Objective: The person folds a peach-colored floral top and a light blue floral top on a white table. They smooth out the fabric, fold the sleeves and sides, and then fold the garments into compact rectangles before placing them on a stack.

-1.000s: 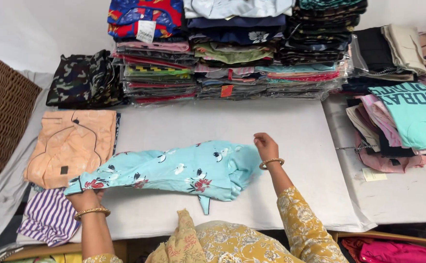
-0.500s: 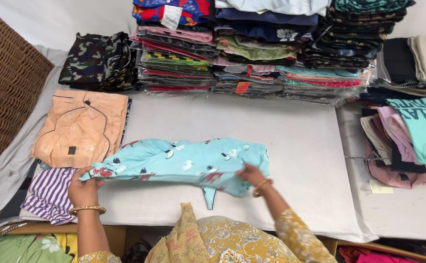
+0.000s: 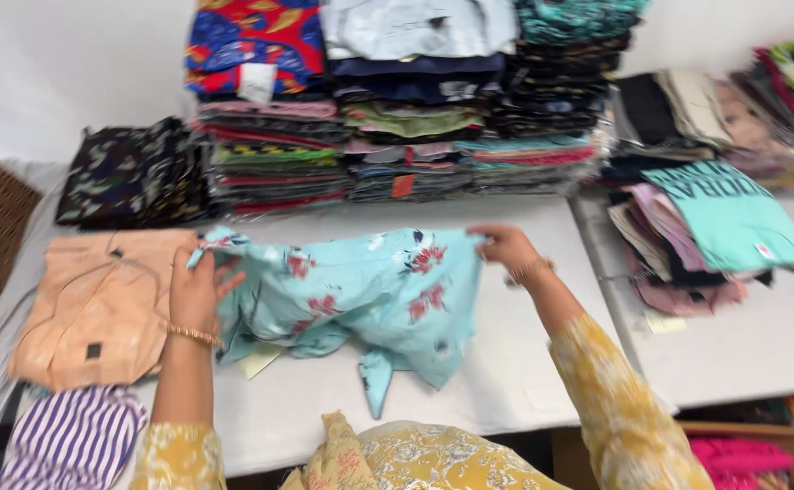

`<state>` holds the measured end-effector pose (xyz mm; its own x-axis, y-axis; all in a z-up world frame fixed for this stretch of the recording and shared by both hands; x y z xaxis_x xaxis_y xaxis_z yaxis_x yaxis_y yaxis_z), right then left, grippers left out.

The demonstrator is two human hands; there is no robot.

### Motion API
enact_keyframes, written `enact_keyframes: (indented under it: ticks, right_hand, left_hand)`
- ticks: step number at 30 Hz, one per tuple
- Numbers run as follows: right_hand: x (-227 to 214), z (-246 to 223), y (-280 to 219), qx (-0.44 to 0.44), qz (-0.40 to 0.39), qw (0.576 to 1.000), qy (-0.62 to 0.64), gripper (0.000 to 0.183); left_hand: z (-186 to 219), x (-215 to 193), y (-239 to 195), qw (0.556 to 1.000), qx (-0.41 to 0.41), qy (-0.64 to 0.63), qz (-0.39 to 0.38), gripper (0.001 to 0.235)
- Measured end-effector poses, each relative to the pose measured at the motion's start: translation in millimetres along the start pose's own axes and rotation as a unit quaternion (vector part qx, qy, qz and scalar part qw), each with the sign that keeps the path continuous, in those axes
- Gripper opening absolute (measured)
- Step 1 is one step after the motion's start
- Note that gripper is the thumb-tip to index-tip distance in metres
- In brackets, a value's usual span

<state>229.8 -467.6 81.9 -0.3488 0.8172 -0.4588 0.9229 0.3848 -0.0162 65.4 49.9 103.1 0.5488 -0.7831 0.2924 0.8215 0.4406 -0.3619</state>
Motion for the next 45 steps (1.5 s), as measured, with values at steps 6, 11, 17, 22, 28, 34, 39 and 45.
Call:
enact_keyframes:
  ticks: [6, 11, 17, 22, 28, 34, 39, 45]
  right_hand:
    - [-101.8, -77.7, 36.3, -0.303, 0.297, 0.835, 0.351, 0.057]
    - [-131.2, -146.9, -39.9, -0.387, 0.309, 0.783, 0.375, 0.043]
    - [-95.1, 0.1, -109.4, -0.213, 0.251, 0.857, 0.396, 0.030]
    - [-32.5, 123.5, -157.7, -0.018, 0.161, 0.927, 0.340, 0.031]
    - [35.6, 198.8, -202.0, 0.216, -0.046, 0.960, 0.171, 0.025]
    - [55.8, 226.3, -215.2, 0.295, -0.138, 0.940, 0.107, 0.024]
    - [55.9, 229.3, -220.1, 0.259, -0.202, 0.938, 0.112, 0.019]
    - [47.7, 293.4, -205.5, 0.246, -0.287, 0.925, 0.025, 0.017]
  left_hand:
    - [96.5, 92.0, -53.5, 0.869, 0.406, 0.280, -0.043, 0.029]
    - [115.2, 82.6, -98.0, 0.859, 0.461, 0.212, -0.059, 0.032]
    - [14.5, 7.6, -111.9, 0.912, 0.256, 0.319, -0.025, 0.047]
    - [-131.7, -73.6, -91.5, 0.925, 0.124, 0.360, -0.021, 0.045]
    - [-257.0, -154.3, -99.9, 0.881, -0.108, 0.460, 0.016, 0.045]
    - [-298.4, -192.6, -104.4, 0.824, -0.208, 0.524, -0.056, 0.030]
    - [-324.1, -228.8, -85.8, 0.763, -0.172, 0.617, -0.085, 0.034]
    - [-304.5, -234.7, -79.1, 0.709, -0.468, 0.506, -0.152, 0.048]
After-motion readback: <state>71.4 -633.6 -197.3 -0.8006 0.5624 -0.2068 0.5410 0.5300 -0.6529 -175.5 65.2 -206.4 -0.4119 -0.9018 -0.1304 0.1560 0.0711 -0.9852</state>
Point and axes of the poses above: each hand's wrist, its own y-axis towards the middle knuckle, its own x-axis out of the palm, z = x × y, the point moved 3 cm from there along y, towards the middle knuckle, and after that the axes turned 12 degrees about -x, right-handed, at the moved point
